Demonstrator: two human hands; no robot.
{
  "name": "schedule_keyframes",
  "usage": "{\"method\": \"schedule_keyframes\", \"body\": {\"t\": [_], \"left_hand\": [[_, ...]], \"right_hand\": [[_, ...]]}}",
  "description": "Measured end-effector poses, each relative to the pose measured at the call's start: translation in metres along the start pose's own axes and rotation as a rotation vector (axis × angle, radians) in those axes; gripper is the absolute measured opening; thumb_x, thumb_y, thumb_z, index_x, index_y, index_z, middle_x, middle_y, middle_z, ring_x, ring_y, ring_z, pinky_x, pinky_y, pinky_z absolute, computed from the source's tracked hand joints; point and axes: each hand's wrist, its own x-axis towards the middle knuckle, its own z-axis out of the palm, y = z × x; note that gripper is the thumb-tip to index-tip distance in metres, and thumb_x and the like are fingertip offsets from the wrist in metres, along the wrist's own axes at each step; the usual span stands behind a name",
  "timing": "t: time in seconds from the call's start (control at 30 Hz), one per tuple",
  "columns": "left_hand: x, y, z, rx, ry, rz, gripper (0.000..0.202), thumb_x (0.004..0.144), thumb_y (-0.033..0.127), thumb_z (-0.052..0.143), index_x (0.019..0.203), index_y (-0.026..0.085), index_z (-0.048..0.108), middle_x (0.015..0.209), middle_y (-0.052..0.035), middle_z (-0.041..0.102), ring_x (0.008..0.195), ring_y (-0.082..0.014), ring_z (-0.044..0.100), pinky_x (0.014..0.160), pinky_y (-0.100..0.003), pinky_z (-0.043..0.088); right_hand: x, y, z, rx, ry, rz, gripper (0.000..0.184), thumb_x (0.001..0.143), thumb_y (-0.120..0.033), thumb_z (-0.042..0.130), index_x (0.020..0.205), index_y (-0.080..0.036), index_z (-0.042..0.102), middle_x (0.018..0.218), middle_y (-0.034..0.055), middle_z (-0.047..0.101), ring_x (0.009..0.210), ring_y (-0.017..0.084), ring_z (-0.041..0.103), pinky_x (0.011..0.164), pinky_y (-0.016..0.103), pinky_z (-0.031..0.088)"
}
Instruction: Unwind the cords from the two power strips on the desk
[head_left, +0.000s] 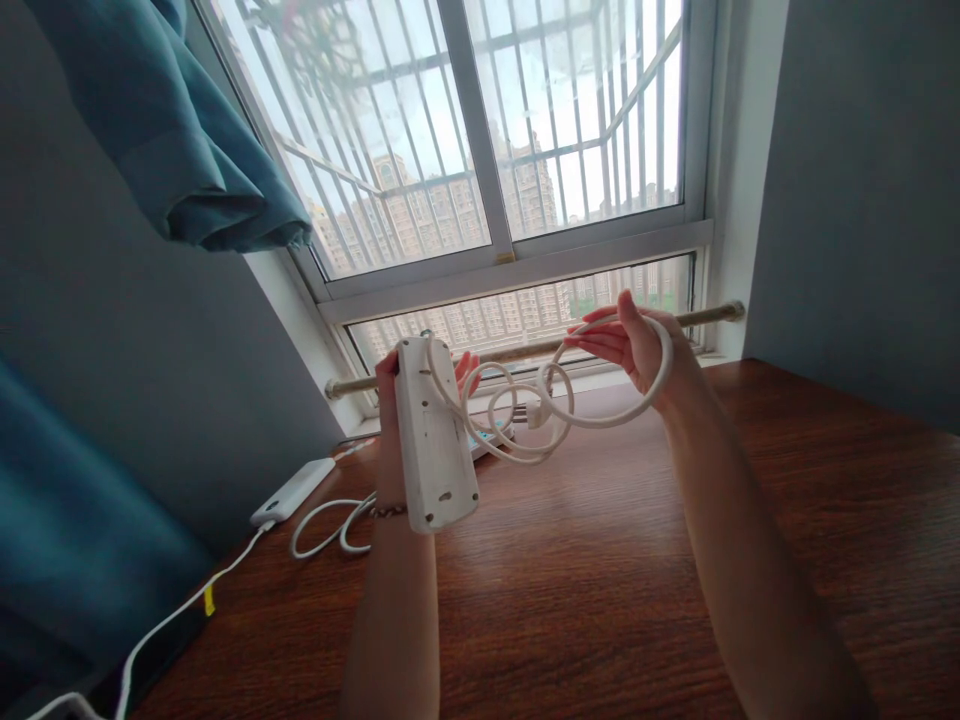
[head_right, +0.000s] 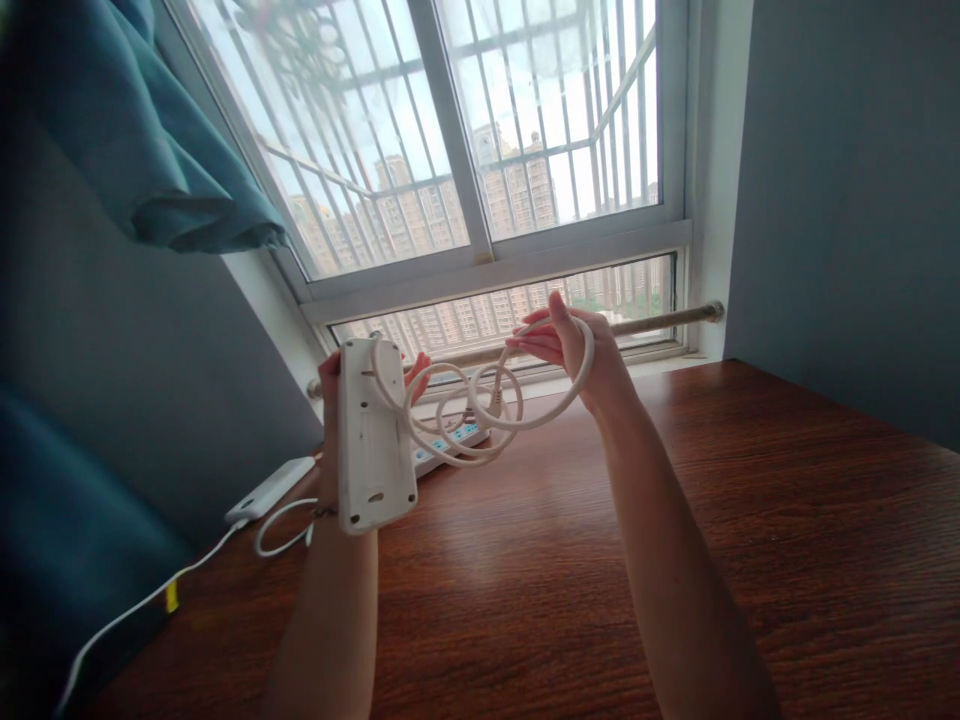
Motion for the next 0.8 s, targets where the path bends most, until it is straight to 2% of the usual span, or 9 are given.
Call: {"method": "schedule_keyframes", "body": {"t": [0.13, 0.2, 0.3, 0.4, 0.6, 0.8], "left_hand": [[0.002, 0.006, 0.010, -0.036, 0.028, -0.228, 0.037, 0.066, 0.049, 0.058, 0.087, 0.018, 0.055, 0.102, -0.0109, 0.060, 0.109, -0.0333, 0.051, 0.081, -0.040, 0.052], [0.000, 0.008, 0.016, -0.018, 0.035, -0.263, 0.038, 0.065, 0.049, 0.058, 0.084, 0.016, 0.056, 0.103, -0.0129, 0.060, 0.108, -0.0319, 0.052, 0.080, -0.037, 0.052], [-0.006, 0.007, 0.024, 0.020, 0.024, -0.235, 0.041, 0.068, 0.050, 0.055, 0.088, 0.014, 0.058, 0.104, -0.0143, 0.061, 0.105, -0.0304, 0.054, 0.079, -0.034, 0.052], [-0.010, 0.004, 0.028, 0.031, 0.025, -0.210, 0.041, 0.070, 0.049, 0.053, 0.091, 0.014, 0.059, 0.099, -0.0126, 0.063, 0.104, -0.0303, 0.055, 0.082, -0.037, 0.050], [-0.014, 0.003, 0.033, 0.053, -0.040, -0.181, 0.044, 0.069, 0.053, 0.049, 0.085, 0.013, 0.061, 0.105, -0.0153, 0.061, 0.108, -0.0279, 0.052, 0.084, -0.033, 0.049], [-0.024, 0.002, 0.040, 0.039, -0.042, -0.121, 0.043, 0.069, 0.052, 0.047, 0.084, 0.014, 0.063, 0.095, -0.0123, 0.066, 0.111, -0.0280, 0.050, 0.083, -0.034, 0.050]], "right_hand": [[0.001, 0.005, 0.006, 0.067, 0.014, 0.035, 0.050, 0.075, -0.056, 0.056, 0.080, -0.006, 0.057, 0.076, 0.0160, 0.063, 0.075, 0.022, 0.063, 0.073, 0.031, 0.053], [0.001, 0.005, 0.009, 0.105, 0.040, 0.050, 0.048, 0.076, -0.054, 0.056, 0.078, -0.005, 0.057, 0.075, 0.0163, 0.063, 0.074, 0.022, 0.063, 0.072, 0.030, 0.053], [0.001, 0.002, 0.012, 0.161, 0.078, 0.057, 0.046, 0.079, -0.051, 0.054, 0.076, -0.005, 0.057, 0.075, 0.0169, 0.062, 0.077, 0.022, 0.063, 0.072, 0.029, 0.054], [0.001, 0.000, 0.012, 0.184, 0.091, 0.053, 0.043, 0.081, -0.048, 0.053, 0.076, -0.005, 0.057, 0.076, 0.0176, 0.062, 0.078, 0.022, 0.063, 0.072, 0.028, 0.054], [-0.001, 0.011, 0.013, 0.150, 0.030, 0.120, 0.027, 0.084, -0.030, 0.051, 0.080, -0.003, 0.056, 0.077, 0.0186, 0.062, 0.077, 0.023, 0.063, 0.073, 0.030, 0.053], [0.001, 0.031, 0.027, 0.257, 0.166, 0.202, 0.017, 0.082, -0.011, 0.039, 0.075, -0.002, 0.053, 0.070, 0.0191, 0.061, 0.073, 0.021, 0.063, 0.072, 0.027, 0.053]]}}
